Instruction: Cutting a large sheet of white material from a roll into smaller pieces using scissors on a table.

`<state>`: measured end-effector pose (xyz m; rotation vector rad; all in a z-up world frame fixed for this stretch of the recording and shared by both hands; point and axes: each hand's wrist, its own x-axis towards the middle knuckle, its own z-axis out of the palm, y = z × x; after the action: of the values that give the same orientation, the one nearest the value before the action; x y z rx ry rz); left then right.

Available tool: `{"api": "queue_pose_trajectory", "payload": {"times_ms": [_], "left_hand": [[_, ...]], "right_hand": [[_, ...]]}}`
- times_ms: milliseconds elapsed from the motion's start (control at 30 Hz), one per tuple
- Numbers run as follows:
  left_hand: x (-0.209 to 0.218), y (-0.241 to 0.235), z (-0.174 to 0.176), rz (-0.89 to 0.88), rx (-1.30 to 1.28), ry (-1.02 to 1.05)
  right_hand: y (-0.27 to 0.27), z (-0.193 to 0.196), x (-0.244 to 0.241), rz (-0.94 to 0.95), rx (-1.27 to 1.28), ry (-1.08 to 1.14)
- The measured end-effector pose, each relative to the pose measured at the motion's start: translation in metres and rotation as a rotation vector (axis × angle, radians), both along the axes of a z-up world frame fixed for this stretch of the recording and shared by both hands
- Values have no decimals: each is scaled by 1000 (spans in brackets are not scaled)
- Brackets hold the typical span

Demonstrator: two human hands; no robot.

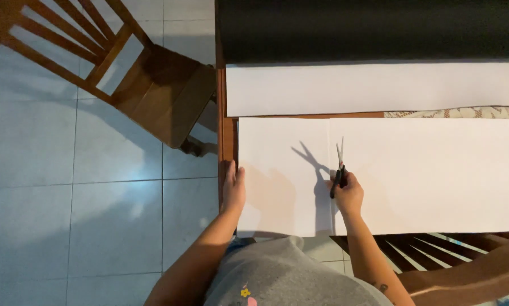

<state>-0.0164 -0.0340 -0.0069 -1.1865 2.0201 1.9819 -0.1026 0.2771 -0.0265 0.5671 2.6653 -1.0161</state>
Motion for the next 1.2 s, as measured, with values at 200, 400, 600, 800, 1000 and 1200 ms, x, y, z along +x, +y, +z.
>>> {"api": "queue_pose_trajectory", "payload": {"times_ms": [200, 400, 600, 800, 1000, 1200], "left_hand": [[-5, -7, 15, 100, 317, 84], [1, -2, 106, 16, 391, 53], [8, 6, 107, 24, 293, -13], [14, -4, 40, -19, 274, 16], [19, 0, 63, -29, 283, 1], [61, 2, 36, -59, 341, -5]], "right_hand": [[0, -3, 5, 75, 42, 90], [1, -6, 13, 99, 43, 107], [14, -33, 7, 142, 102, 137], [10, -26, 10, 93, 23, 143], [8, -18, 13, 47, -108, 126], [12, -23, 12, 57, -106, 129]]}}
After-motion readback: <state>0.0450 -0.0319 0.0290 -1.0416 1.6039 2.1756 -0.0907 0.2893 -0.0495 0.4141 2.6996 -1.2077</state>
